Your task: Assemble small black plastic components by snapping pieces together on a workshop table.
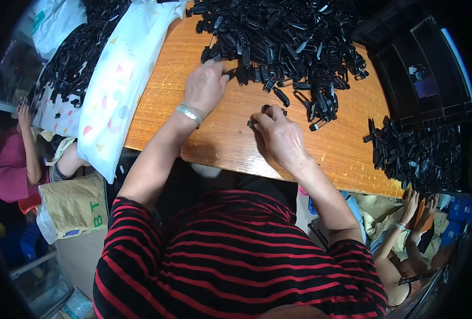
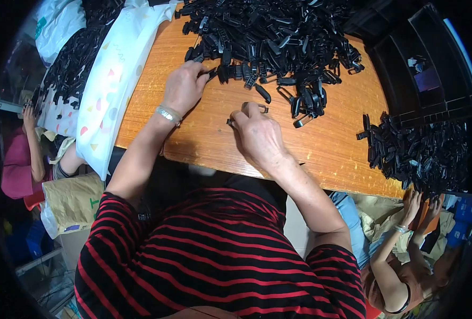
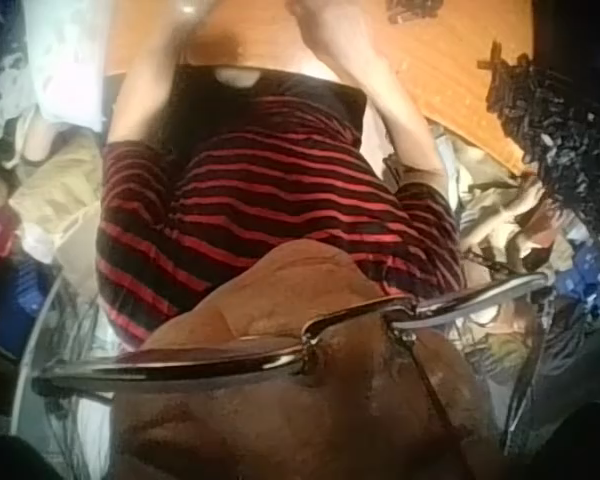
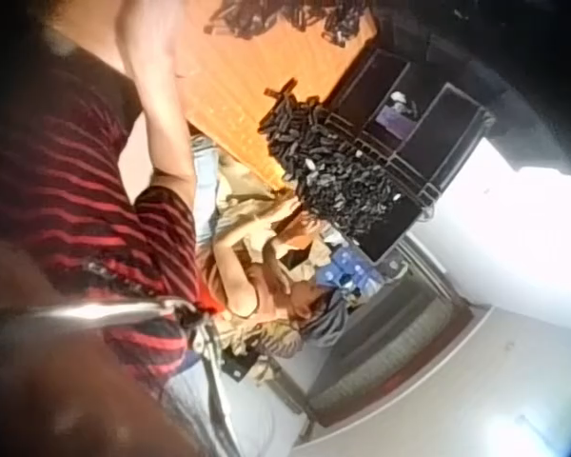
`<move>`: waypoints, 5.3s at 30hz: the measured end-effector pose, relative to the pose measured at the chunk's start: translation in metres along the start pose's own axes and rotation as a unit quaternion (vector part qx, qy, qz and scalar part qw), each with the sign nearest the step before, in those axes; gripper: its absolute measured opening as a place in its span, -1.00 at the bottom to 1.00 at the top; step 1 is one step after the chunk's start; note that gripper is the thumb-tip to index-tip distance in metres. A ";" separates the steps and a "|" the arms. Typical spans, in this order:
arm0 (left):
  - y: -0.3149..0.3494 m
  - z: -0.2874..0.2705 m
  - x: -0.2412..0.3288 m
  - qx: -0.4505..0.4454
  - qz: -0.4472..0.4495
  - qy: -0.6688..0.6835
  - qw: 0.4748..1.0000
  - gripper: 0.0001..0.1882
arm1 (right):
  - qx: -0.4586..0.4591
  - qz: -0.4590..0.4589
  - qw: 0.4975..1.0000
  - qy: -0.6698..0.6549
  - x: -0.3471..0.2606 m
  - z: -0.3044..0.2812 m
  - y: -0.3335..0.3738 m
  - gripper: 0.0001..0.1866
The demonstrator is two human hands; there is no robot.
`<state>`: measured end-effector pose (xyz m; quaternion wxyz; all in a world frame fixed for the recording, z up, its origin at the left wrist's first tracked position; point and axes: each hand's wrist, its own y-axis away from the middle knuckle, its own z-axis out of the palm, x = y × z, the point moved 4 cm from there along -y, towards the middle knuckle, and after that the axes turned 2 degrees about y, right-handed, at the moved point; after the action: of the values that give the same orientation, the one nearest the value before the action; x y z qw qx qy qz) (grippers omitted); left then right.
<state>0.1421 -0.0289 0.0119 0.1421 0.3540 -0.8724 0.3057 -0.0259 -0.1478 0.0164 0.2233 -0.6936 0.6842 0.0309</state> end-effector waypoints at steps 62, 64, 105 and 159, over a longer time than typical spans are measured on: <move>0.100 -0.011 0.055 -0.031 -0.170 0.616 0.769 -0.76 | 0.136 0.031 0.962 -0.234 -0.050 0.011 0.008 -0.53; 0.100 -0.013 0.059 -0.060 -0.154 0.610 0.775 -0.70 | 0.143 0.024 0.951 -0.274 -0.053 0.015 0.011 -0.54; 0.057 0.016 0.039 -0.125 -0.242 0.630 0.727 -0.67 | 0.158 0.121 0.941 -0.275 0.001 -0.025 0.001 -0.75; 0.030 -0.022 0.045 -0.007 0.134 0.060 0.989 -0.85 | 0.075 0.163 0.984 -0.016 0.048 -0.019 -0.024 -0.78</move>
<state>0.0896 -0.0223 0.0366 0.1539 0.2137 -0.9040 0.3369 -0.0051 -0.2006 0.0228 0.2775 -0.5537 0.7846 0.0271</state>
